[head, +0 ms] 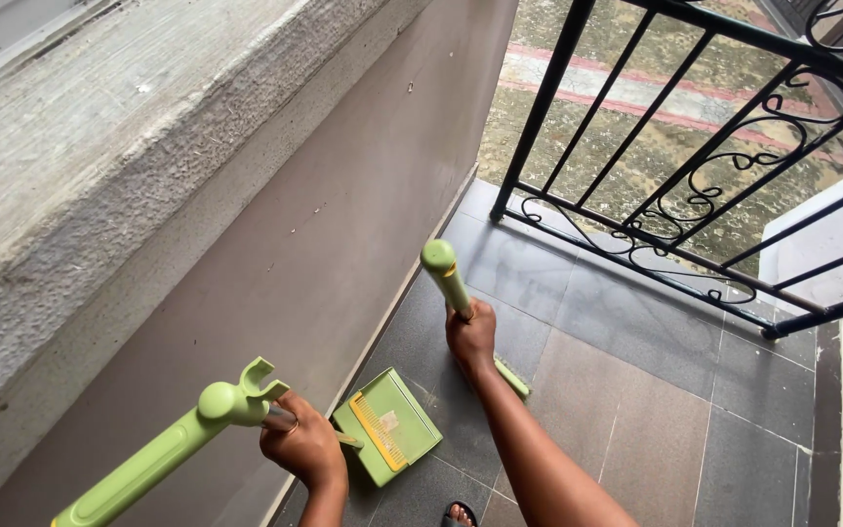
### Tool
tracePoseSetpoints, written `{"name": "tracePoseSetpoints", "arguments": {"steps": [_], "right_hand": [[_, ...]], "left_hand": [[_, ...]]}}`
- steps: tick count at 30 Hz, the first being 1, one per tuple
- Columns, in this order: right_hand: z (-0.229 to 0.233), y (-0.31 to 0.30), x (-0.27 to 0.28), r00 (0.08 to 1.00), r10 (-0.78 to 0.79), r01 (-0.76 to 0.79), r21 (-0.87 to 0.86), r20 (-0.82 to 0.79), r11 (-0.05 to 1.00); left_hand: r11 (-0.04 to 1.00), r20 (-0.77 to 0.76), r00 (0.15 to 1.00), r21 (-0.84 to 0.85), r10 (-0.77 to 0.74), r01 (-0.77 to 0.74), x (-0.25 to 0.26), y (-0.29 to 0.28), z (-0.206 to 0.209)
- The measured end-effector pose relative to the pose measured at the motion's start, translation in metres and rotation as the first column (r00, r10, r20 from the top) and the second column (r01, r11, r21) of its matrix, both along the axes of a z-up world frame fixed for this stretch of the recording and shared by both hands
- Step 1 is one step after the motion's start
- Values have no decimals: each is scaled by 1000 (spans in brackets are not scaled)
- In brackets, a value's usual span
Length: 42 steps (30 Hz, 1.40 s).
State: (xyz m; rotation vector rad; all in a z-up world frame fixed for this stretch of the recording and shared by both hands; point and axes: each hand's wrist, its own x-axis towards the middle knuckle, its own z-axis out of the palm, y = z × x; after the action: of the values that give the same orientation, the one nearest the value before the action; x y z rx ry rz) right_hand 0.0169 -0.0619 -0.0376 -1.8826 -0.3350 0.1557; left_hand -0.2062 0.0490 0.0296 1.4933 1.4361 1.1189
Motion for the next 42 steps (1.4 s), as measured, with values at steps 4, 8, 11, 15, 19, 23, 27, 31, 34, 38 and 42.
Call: {"name": "tracePoseSetpoints", "arguments": {"steps": [4, 8, 11, 15, 19, 23, 27, 31, 34, 38, 42], "right_hand": [[-22, 25, -34, 999, -37, 34, 138, 18, 990], [-28, 51, -61, 986, -144, 153, 108, -87, 982], [-3, 53, -79, 988, -124, 136, 148, -93, 980], [50, 48, -100, 995, -99, 98, 80, 17, 992], [74, 18, -112, 981, -157, 163, -41, 116, 986], [114, -28, -113, 954, -231, 224, 62, 189, 973], [150, -100, -104, 925, -326, 307, 123, 197, 944], [163, -205, -87, 855, -433, 421, 104, 286, 901], [181, -298, -81, 766, -572, 537, 196, 294, 820], [195, -433, -68, 686, -690, 652, 224, 231, 724], [182, -570, -57, 702, -703, 664, 249, 116, 704]], "left_hand": [[986, 11, 1000, -168, 6, -4, -12, 4, -8], [996, -13, 999, -80, 33, -34, -26, 7, -23], [999, 28, 1000, -44, -3, 4, -35, 6, -29], [991, 74, 989, -8, -131, 132, -44, 4, -38], [990, 48, 989, -1, -142, 143, -38, 7, -6], [972, 55, 971, 34, -233, 231, -24, -7, 9], [925, 74, 923, 78, -377, 372, -1, -49, 53], [856, 86, 853, 107, -515, 506, 24, -119, 93], [804, 129, 793, 98, -595, 587, 42, -187, 104], [765, 32, 765, 55, -643, 641, 78, -284, 89], [707, 6, 708, 58, -707, 705, 102, -372, 105]]}}
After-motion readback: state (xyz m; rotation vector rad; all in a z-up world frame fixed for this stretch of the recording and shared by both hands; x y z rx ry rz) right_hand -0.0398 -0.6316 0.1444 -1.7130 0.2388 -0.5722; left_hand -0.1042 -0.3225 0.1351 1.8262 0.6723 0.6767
